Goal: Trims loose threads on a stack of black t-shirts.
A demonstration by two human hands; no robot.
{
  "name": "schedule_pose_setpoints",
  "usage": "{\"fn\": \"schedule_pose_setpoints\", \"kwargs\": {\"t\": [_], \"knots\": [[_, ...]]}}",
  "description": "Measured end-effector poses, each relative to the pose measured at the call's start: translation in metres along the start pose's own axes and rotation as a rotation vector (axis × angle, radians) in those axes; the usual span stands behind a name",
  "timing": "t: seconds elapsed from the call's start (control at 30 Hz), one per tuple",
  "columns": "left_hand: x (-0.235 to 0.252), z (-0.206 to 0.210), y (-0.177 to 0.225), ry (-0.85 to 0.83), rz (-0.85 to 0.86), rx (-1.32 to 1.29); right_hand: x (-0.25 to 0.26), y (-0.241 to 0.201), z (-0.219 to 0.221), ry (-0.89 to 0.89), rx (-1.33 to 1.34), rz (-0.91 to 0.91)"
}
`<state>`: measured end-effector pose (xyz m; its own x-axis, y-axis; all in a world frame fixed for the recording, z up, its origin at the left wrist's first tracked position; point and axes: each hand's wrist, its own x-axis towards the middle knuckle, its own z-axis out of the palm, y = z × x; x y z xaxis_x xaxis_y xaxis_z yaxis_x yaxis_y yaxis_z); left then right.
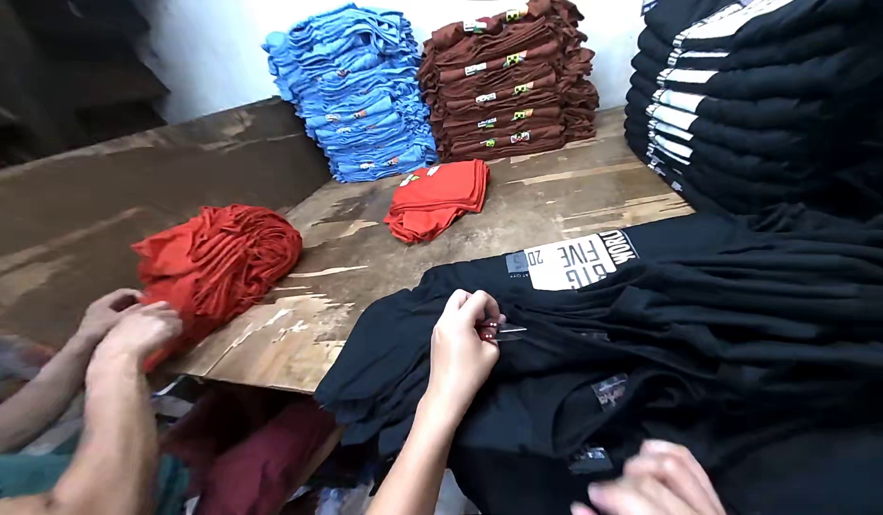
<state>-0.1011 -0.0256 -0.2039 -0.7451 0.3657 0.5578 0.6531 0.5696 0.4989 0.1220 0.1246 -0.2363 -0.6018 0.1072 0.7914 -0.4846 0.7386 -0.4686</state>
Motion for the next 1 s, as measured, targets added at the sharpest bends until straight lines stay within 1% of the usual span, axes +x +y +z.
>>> {"fn": "schedule_pose_setpoints", "kwargs": {"t": [0.03, 0.1, 0.17, 0.2, 0.23, 0.33, 0.37, 0.4, 0.47, 0.5, 0.53, 0.57, 0.63, 0.67, 0.73, 0.83, 0.9, 1.0], "knots": [[-0.001, -0.002, 0.0, -0.014, 0.005, -0.011, 0.003, 0.002, 0.009, 0.007, -0.111, 0.067], [-0.005, -0.008, 0.001, -0.051, 0.028, -0.042, 0.01, 0.001, 0.02, -0.066, -0.256, 0.187], [-0.013, -0.017, 0.005, -0.054, 0.054, -0.038, 0.016, 0.001, 0.025, -0.162, -0.224, 0.235], [-0.019, -0.023, 0.009, -0.048, 0.055, -0.021, 0.015, 0.0, 0.028, -0.172, -0.179, 0.23], [-0.026, -0.03, 0.014, -0.035, 0.048, 0.004, 0.012, -0.001, 0.03, -0.143, -0.134, 0.215], [-0.053, -0.052, 0.036, 0.018, -0.008, 0.089, 0.001, -0.006, 0.037, 0.059, -0.05, 0.127], [-0.063, -0.059, 0.047, -0.002, -0.053, 0.081, -0.002, -0.006, 0.04, 0.121, -0.042, 0.082], [-0.073, -0.065, 0.06, -0.092, -0.121, 0.036, -0.006, -0.005, 0.044, 0.164, -0.032, 0.035], [-0.085, -0.069, 0.076, -0.36, -0.257, -0.144, -0.014, -0.003, 0.05, 0.196, 0.006, -0.056], [-0.089, -0.064, 0.077, -0.415, -0.322, -0.249, -0.015, -0.002, 0.054, 0.203, 0.04, -0.071], [-0.093, -0.059, 0.076, -0.377, -0.373, -0.357, -0.015, -0.003, 0.057, 0.214, 0.082, -0.038], [-0.096, -0.056, 0.074, -0.296, -0.425, -0.477, -0.013, -0.005, 0.057, 0.224, 0.134, 0.055], [-0.102, -0.051, 0.073, -0.161, -0.553, -0.733, -0.005, -0.005, 0.051, 0.254, 0.235, 0.306], [-0.106, -0.049, 0.072, -0.135, -0.604, -0.843, -0.002, -0.004, 0.048, 0.273, 0.289, 0.397], [-0.111, -0.045, 0.069, -0.139, -0.663, -1.001, 0.0, -0.002, 0.044, 0.273, 0.378, 0.485], [-0.113, -0.044, 0.065, -0.168, -0.681, -1.071, 0.002, -0.004, 0.042, 0.17, 0.429, 0.484], [-0.114, -0.043, 0.063, -0.174, -0.676, -1.073, 0.002, -0.005, 0.045, 0.135, 0.361, 0.442], [-0.116, -0.043, 0.063, -0.172, -0.675, -1.058, -0.001, -0.003, 0.053, 0.214, 0.277, 0.354]]}}
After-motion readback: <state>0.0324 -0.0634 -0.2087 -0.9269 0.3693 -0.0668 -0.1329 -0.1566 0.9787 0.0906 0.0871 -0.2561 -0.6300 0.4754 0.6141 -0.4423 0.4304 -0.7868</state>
